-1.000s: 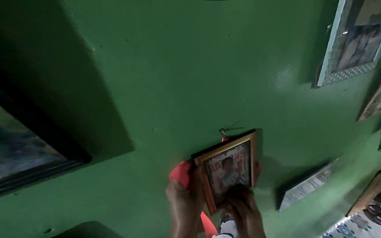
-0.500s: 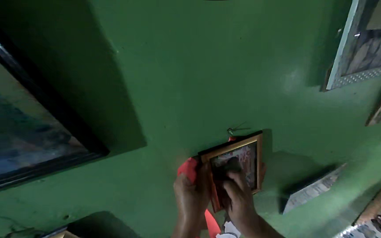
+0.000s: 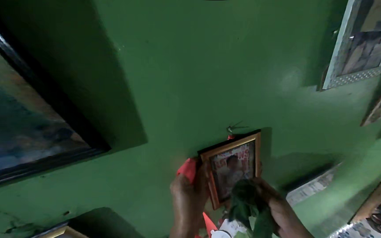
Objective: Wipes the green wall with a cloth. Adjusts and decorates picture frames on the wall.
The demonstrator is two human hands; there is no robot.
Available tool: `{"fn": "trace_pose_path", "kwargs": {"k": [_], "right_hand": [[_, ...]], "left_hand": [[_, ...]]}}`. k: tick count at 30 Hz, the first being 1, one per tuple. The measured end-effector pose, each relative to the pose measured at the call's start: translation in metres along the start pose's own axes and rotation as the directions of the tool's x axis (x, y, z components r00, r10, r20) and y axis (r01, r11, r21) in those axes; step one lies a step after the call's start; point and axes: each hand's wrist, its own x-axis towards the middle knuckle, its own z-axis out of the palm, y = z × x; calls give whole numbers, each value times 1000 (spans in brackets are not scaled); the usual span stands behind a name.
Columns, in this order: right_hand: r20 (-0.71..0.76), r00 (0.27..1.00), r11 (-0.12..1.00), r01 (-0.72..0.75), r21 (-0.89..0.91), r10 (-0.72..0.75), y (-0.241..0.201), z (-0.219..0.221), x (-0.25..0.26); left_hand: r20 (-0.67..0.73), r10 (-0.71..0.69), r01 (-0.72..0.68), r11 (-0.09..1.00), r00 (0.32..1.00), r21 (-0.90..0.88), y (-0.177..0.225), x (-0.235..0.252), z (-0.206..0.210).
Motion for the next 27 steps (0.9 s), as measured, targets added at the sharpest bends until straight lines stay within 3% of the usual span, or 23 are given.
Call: {"fn": "trace_pose_path", "kwargs": {"k": [3,8,10,12,15,18,20,22,25,27], "right_hand": [[65,995,996,72,51,-76,-5,-6,3],[111,979,975,187,-125,-173,-1,-4,7],[127,974,944,214,-251,-187,-2,6,-2],[254,957,896,234,-377,-143,-4,14,-12],[436,900,850,225,-476,6,1,34,-24],[441,894,708,260,-656,81,10,55,-38],[413,910,685,279,-674,35,18,58,-38],[393,918,689,322,-649,-57,7,57,-38],[493,870,768,326,-551,-15,-8,42,-34],[510,859,808,333,-486,-48,-17,33,-29]], "left_hand": [[-11,6,-6,1000,1000,24,4,-6,-8],[-2,13,-13,1000,1000,-28,4,-25,-36],[72,-8,19,988,997,-153,9,-36,-52],[197,-25,72,969,980,-237,17,-48,-65],[457,-27,94,988,889,-125,34,-60,-71],[592,-65,35,997,803,63,58,-61,-61],[579,-104,49,993,809,110,68,-59,-55],[556,-45,13,998,830,61,56,-69,-59],[443,18,51,988,897,-143,36,-88,-59],[323,22,111,915,946,-388,26,-100,-60]]}}
